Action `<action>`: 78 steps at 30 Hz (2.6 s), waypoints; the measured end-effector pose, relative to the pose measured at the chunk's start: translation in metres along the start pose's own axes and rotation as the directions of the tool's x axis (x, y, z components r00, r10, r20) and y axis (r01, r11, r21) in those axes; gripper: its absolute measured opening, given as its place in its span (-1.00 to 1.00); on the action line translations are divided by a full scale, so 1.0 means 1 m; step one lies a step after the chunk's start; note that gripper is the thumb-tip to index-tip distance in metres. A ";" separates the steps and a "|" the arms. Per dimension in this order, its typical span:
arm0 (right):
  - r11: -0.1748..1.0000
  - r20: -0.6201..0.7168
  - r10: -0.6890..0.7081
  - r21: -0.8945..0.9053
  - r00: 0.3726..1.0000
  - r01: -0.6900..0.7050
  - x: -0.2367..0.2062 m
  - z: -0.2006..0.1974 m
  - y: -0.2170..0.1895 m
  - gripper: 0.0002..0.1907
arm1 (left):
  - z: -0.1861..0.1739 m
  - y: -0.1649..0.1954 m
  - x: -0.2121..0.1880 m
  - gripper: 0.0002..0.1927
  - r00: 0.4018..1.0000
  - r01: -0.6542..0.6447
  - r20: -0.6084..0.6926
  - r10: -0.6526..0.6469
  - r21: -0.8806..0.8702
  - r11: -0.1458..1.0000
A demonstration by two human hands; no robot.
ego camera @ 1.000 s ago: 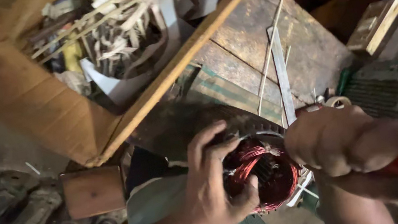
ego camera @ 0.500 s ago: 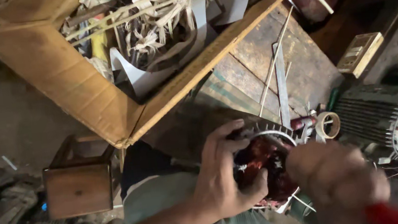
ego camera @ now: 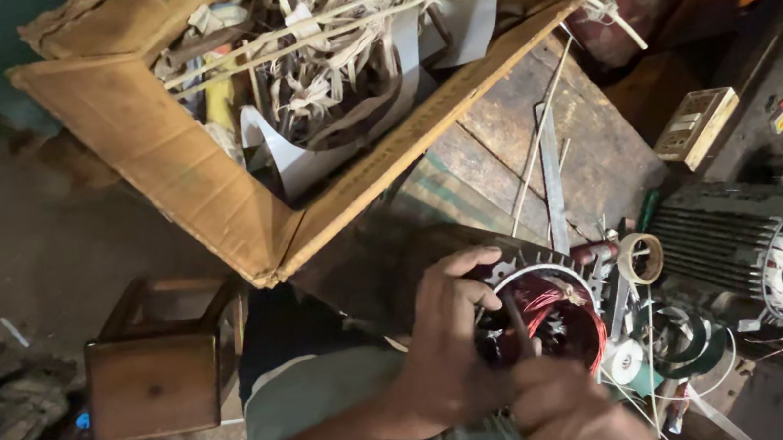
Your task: The person works on a motor stator, using a hammer to tap and adjust the copper windings. They then cut and insert green insulating tape into the stator slots, followed by white tape, and use a hammer to secure the windings.
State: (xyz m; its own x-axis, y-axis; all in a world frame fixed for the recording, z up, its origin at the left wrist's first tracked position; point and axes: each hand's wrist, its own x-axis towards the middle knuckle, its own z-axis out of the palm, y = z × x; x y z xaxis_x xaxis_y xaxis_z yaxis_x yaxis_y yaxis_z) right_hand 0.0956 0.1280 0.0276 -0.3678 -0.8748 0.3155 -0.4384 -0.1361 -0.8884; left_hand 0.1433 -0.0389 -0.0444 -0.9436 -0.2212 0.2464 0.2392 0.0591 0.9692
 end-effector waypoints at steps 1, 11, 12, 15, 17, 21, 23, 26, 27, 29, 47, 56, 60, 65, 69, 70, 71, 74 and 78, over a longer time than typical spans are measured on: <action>0.995 0.027 0.084 -0.064 0.996 -0.082 -0.003 0.005 -0.006 -0.78 | 0.002 0.000 0.000 -0.40 1.000 0.017 -0.003 -0.017 0.005 1.000; 0.967 -0.352 0.191 0.230 0.916 -0.113 0.063 -0.047 -0.007 -0.48 | -0.002 0.004 0.003 -0.43 0.999 -0.050 -0.020 0.050 0.005 0.999; 0.928 -0.361 0.130 0.372 0.923 0.015 0.060 -0.052 0.003 -0.46 | -0.003 0.004 0.004 -0.43 0.999 -0.042 -0.014 0.042 0.004 0.999; 0.897 -0.437 0.296 0.433 0.849 -0.090 0.044 -0.057 0.014 -0.42 | -0.003 0.004 0.004 -0.43 0.999 -0.044 -0.015 0.044 0.013 0.999; 0.750 -0.391 0.428 0.657 0.814 -0.079 0.051 -0.071 0.029 -0.38 | -0.003 0.004 0.004 -0.42 0.998 -0.055 -0.012 0.055 0.018 0.998; 0.454 -0.306 0.882 0.756 0.357 -0.473 0.105 -0.112 0.083 -0.25 | -0.004 0.003 0.005 -0.44 0.996 -0.085 -0.003 0.085 0.024 0.996; 0.338 -0.201 0.888 0.894 0.414 -0.293 0.107 -0.120 0.094 -0.23 | -0.004 0.002 0.006 -0.45 0.993 -0.117 0.006 0.117 0.021 0.993; 0.423 -0.312 0.814 0.897 0.489 -0.131 0.072 -0.117 0.084 -0.25 | -0.005 0.000 0.008 -0.42 0.997 -0.082 -0.008 0.082 0.004 0.997; 0.496 -0.371 0.752 0.863 0.545 -0.097 0.053 -0.113 0.072 -0.28 | -0.006 -0.001 0.008 -0.41 0.997 -0.072 -0.006 0.072 0.005 0.997; 0.648 -0.360 0.513 0.758 0.779 -0.077 0.024 -0.100 0.056 -0.40 | -0.006 -0.004 0.008 -0.38 0.997 -0.071 0.003 0.071 0.011 0.997; 0.995 -0.495 0.102 0.051 0.863 -0.088 0.057 -0.017 -0.012 -0.47 | -0.001 -0.005 0.004 -0.37 0.994 -0.101 0.036 0.100 0.022 0.995; 0.971 0.398 0.046 0.196 0.916 -0.134 0.076 -0.005 0.000 -0.64 | 0.001 -0.016 -0.001 -0.19 0.997 -0.060 0.061 0.056 0.065 0.996; 0.975 0.435 0.017 0.191 0.900 -0.110 0.053 -0.007 -0.022 -0.61 | 0.002 -0.013 -0.004 -0.15 0.997 -0.032 0.066 0.036 -0.064 0.997; 0.975 0.329 0.031 0.197 0.944 -0.101 0.054 -0.013 -0.032 -0.58 | 0.000 -0.008 -0.002 -0.15 0.997 -0.041 0.066 0.039 0.025 0.999; 0.957 0.222 -0.021 0.288 0.975 -0.045 0.060 -0.018 -0.016 -0.57 | -0.002 -0.003 0.000 -0.17 0.991 -0.076 0.111 0.070 0.056 0.995; 0.952 0.148 -0.023 0.304 0.989 -0.023 0.058 -0.024 -0.012 -0.56 | -0.003 -0.002 0.000 -0.19 0.990 -0.079 0.125 0.071 0.057 0.995; 0.949 0.065 -0.025 0.315 0.998 0.003 0.055 -0.033 -0.008 -0.55 | -0.002 0.001 -0.001 -0.21 0.988 -0.080 0.138 0.071 0.056 0.995; 0.950 -0.213 0.033 0.311 0.976 0.035 0.039 -0.059 0.005 -0.51 | -0.001 0.009 -0.002 -0.34 0.989 -0.067 0.138 0.055 0.088 0.994; 0.937 -0.457 0.026 0.322 0.889 0.138 0.012 -0.075 0.012 -0.44 | 0.002 0.025 0.004 -0.37 0.986 -0.028 0.169 0.000 0.164 0.986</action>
State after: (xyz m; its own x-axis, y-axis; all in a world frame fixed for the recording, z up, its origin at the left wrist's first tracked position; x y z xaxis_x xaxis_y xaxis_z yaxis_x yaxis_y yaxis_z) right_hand 0.0238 0.1506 0.0458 -0.7129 -0.5690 0.4099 -0.1972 -0.3982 -0.8959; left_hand 0.1450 -0.0368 -0.0193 -0.9688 -0.0533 0.2419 0.2245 0.2241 0.9484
